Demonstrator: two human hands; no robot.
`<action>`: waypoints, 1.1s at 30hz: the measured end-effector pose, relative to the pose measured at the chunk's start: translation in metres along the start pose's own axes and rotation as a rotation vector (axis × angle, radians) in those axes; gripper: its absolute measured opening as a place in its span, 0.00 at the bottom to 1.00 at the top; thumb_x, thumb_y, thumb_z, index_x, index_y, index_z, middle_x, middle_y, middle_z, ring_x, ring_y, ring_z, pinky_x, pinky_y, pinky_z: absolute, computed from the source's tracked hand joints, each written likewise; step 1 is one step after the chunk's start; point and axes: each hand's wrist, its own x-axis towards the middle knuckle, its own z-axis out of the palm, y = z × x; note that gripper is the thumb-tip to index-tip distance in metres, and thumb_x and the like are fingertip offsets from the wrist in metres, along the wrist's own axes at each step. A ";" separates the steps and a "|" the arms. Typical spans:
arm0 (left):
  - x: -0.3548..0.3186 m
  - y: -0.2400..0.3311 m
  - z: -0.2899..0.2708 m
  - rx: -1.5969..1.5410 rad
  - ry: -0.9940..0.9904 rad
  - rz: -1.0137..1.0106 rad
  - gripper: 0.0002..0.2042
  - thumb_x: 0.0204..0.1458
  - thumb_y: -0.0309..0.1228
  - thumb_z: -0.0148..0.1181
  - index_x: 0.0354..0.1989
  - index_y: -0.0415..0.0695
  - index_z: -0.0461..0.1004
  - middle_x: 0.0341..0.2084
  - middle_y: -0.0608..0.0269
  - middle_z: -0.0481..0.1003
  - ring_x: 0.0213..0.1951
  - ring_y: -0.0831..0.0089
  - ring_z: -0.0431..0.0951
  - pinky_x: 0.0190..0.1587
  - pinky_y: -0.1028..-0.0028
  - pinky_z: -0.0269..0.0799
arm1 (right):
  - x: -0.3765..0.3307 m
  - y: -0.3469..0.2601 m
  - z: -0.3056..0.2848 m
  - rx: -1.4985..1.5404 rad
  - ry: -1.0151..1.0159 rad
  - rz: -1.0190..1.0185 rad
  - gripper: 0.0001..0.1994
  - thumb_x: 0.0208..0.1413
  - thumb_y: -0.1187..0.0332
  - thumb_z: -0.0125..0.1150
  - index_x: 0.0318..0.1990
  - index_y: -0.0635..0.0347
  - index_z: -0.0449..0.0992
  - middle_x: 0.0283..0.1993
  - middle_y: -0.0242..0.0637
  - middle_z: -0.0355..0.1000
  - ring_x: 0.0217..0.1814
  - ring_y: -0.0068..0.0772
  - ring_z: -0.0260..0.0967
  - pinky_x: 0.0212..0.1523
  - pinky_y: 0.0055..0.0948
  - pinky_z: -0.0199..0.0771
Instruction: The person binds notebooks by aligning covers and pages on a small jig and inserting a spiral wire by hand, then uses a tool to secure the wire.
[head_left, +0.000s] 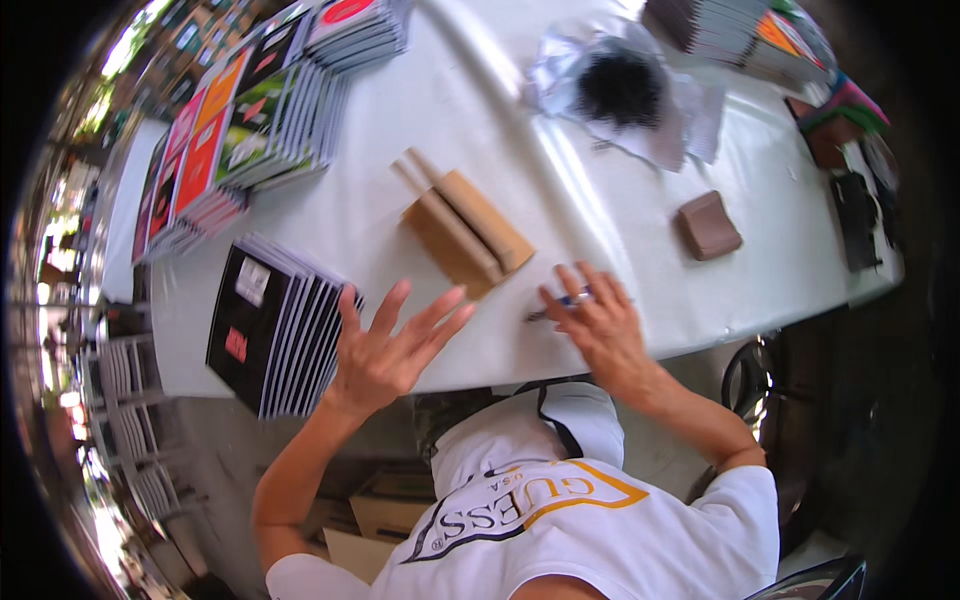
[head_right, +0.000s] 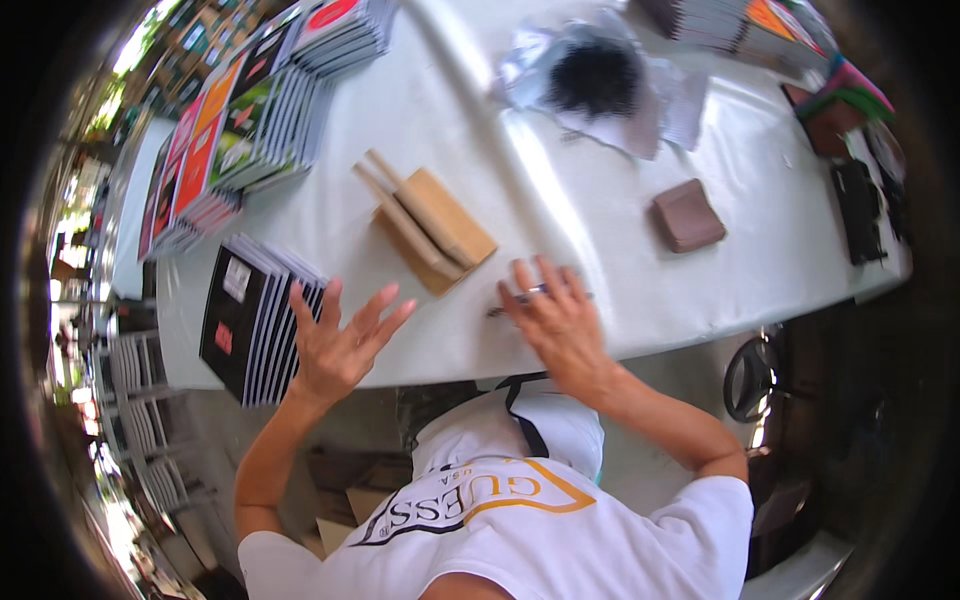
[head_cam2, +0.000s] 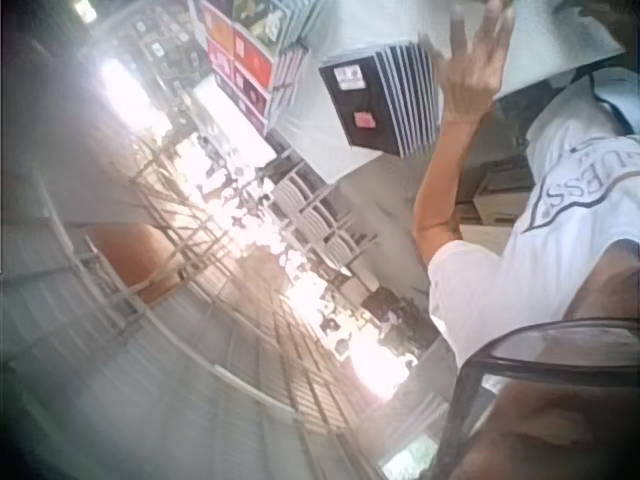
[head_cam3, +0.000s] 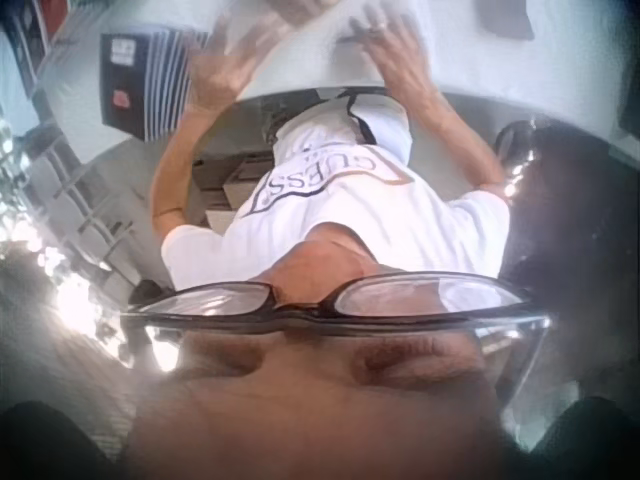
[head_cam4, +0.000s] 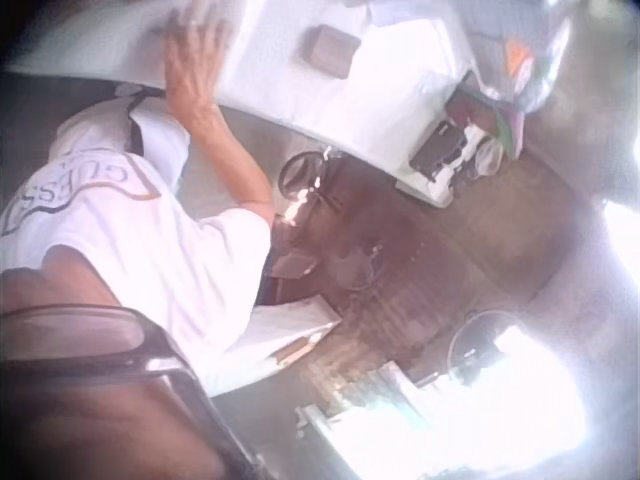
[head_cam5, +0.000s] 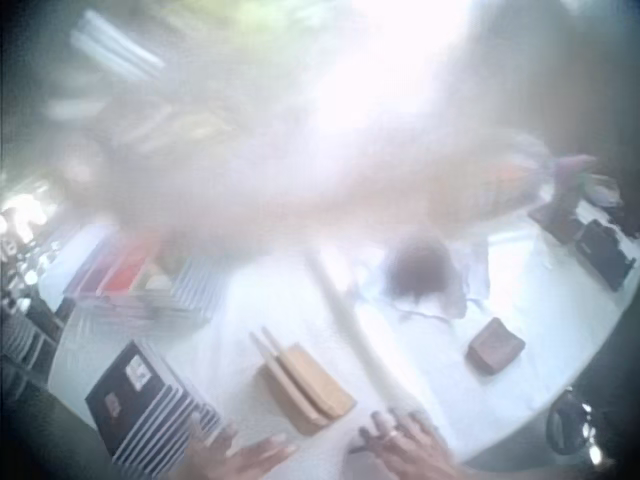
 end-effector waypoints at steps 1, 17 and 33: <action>-0.033 0.004 -0.011 0.019 -0.086 -0.030 0.24 0.50 0.28 0.54 0.59 0.59 0.72 0.64 0.75 0.63 0.70 0.57 0.51 0.67 0.40 0.34 | -0.007 0.006 0.003 0.004 -0.077 -0.007 0.31 0.48 0.66 0.63 0.62 0.54 0.65 0.63 0.40 0.59 0.68 0.42 0.54 0.65 0.48 0.54; -0.228 -0.047 -0.040 0.120 -0.393 -0.146 0.23 0.48 0.30 0.54 0.56 0.55 0.74 0.62 0.79 0.65 0.67 0.63 0.57 0.68 0.53 0.47 | 0.032 0.071 -0.033 -0.270 -0.147 -0.721 0.31 0.40 0.44 0.63 0.48 0.54 0.72 0.46 0.38 0.65 0.51 0.39 0.63 0.61 0.40 0.62; -0.150 -0.068 -0.020 0.062 -0.030 -0.958 0.17 0.56 0.51 0.53 0.51 0.67 0.77 0.57 0.80 0.69 0.65 0.55 0.58 0.65 0.46 0.44 | 0.246 -0.166 -0.089 -0.649 0.378 -1.200 0.22 0.46 0.47 0.63 0.48 0.44 0.75 0.48 0.28 0.71 0.58 0.27 0.62 0.58 0.34 0.58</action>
